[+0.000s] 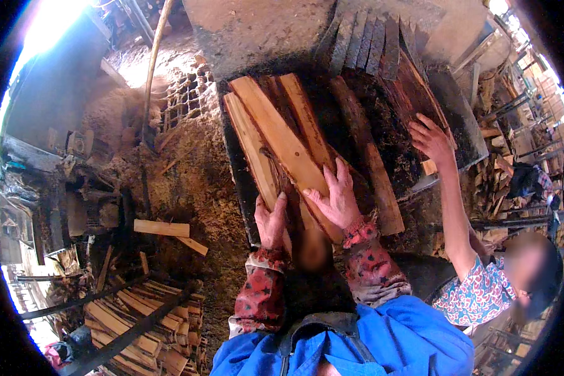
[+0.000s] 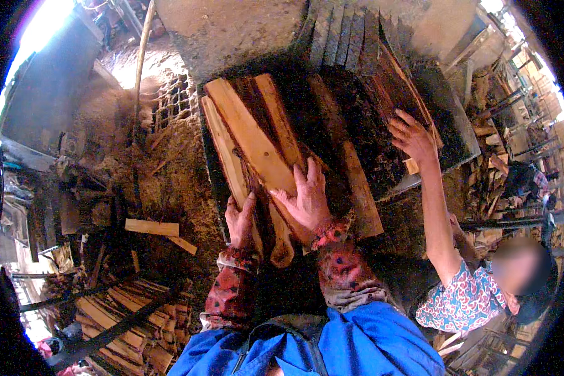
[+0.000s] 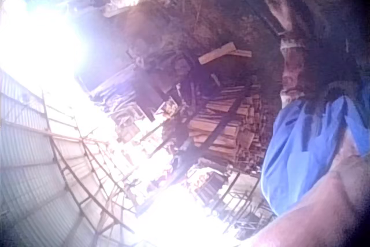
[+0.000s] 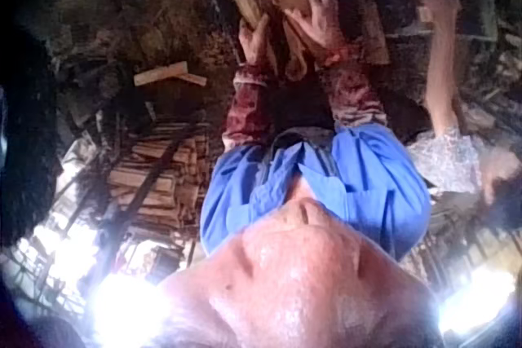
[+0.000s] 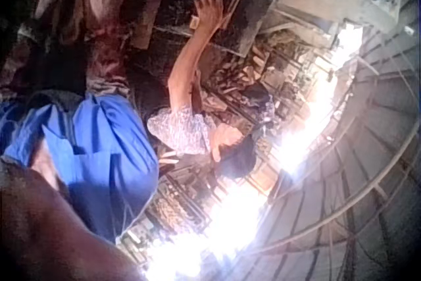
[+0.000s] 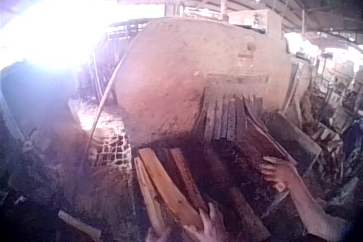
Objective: The person picks up split logs from a pile on the floor and stacks them onto a metal rack. They handle the wood by hand, arranging the pieces to fit together on the rack.
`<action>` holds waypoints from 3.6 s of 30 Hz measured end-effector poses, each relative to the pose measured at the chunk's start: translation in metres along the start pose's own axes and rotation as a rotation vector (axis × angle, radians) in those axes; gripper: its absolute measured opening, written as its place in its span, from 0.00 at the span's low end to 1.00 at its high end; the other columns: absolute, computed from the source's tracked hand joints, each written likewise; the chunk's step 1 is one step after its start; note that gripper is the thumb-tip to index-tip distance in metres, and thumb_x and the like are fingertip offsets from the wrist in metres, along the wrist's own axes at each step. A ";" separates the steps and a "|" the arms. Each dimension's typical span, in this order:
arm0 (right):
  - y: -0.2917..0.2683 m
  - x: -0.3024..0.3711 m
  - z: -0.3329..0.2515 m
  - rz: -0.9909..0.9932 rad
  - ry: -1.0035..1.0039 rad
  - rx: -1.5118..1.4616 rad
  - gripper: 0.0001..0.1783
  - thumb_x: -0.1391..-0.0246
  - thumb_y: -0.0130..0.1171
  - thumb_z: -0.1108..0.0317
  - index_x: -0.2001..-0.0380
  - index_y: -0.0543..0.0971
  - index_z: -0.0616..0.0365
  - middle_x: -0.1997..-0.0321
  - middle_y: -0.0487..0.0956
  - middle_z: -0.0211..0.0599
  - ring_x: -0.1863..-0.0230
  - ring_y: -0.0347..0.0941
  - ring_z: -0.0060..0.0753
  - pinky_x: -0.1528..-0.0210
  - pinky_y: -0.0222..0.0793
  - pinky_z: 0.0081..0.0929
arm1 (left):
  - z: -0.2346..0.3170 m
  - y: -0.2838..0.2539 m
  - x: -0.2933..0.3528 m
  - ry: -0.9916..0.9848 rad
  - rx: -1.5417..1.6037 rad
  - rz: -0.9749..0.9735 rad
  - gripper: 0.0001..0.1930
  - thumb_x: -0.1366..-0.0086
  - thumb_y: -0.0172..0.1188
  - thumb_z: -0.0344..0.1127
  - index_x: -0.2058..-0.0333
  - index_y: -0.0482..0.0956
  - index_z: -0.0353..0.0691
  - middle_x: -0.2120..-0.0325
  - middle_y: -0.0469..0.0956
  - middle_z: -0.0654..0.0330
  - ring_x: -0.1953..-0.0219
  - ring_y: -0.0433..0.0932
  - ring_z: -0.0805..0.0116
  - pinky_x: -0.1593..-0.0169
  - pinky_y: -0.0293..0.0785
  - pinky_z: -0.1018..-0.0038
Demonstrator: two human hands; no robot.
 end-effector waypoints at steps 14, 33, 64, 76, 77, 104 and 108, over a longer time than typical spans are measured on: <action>-0.035 0.001 -0.030 -0.063 -0.040 -0.220 0.37 0.53 0.67 0.63 0.43 0.65 0.71 0.35 0.58 0.62 0.37 0.59 0.62 0.37 0.61 0.41 | 0.011 0.006 -0.005 0.011 -0.145 0.027 0.31 0.43 0.70 0.43 0.48 0.68 0.30 0.56 0.76 0.55 0.57 0.74 0.69 0.52 0.72 0.73; -0.077 0.029 0.006 0.149 0.031 -0.224 0.24 0.54 0.67 0.66 0.53 0.76 0.64 0.45 0.71 0.48 0.44 0.69 0.50 0.42 0.66 0.37 | 0.007 0.008 -0.010 0.021 -0.228 0.086 0.30 0.49 0.73 0.42 0.53 0.71 0.31 0.61 0.78 0.58 0.62 0.76 0.70 0.57 0.74 0.76; -0.131 0.073 0.101 0.174 0.359 -0.242 0.28 0.56 0.69 0.65 0.52 0.74 0.67 0.60 0.81 0.52 0.58 0.80 0.43 0.55 0.73 0.33 | 0.004 0.005 -0.001 0.019 -0.249 0.092 0.37 0.51 0.74 0.43 0.49 0.68 0.27 0.56 0.77 0.53 0.57 0.77 0.66 0.52 0.73 0.72; -0.042 0.055 0.082 -0.017 0.004 -0.152 0.25 0.52 0.67 0.56 0.58 0.77 0.64 0.60 0.76 0.47 0.56 0.75 0.46 0.54 0.70 0.33 | 0.005 -0.001 -0.002 0.014 -0.387 0.111 0.38 0.51 0.74 0.46 0.49 0.69 0.27 0.57 0.77 0.54 0.58 0.76 0.67 0.52 0.72 0.74; -0.058 0.052 0.083 0.045 0.024 -0.280 0.24 0.54 0.68 0.57 0.58 0.78 0.62 0.57 0.75 0.46 0.52 0.72 0.47 0.52 0.70 0.33 | 0.002 -0.004 -0.004 0.030 -0.349 0.121 0.38 0.51 0.74 0.47 0.49 0.69 0.26 0.57 0.77 0.53 0.58 0.76 0.67 0.52 0.72 0.74; -0.122 0.195 0.230 0.312 0.614 -0.153 0.16 0.50 0.67 0.65 0.62 0.76 0.64 0.68 0.81 0.42 0.69 0.77 0.36 0.63 0.72 0.30 | -0.013 -0.003 -0.014 0.041 -0.163 0.077 0.34 0.50 0.75 0.39 0.49 0.68 0.29 0.59 0.78 0.56 0.60 0.77 0.68 0.54 0.74 0.74; -0.113 0.239 0.235 0.202 0.837 -0.198 0.15 0.49 0.65 0.68 0.63 0.75 0.66 0.67 0.80 0.37 0.67 0.74 0.24 0.62 0.71 0.28 | -0.014 -0.008 -0.014 0.053 -0.175 0.100 0.36 0.51 0.75 0.40 0.48 0.68 0.29 0.58 0.77 0.56 0.59 0.77 0.68 0.54 0.74 0.74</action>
Point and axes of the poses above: each hand's wrist, its own x-axis away from the middle knuckle, its own y-axis out of the palm, z = x × y, the point moved 9 cm from there along -x, towards the middle knuckle
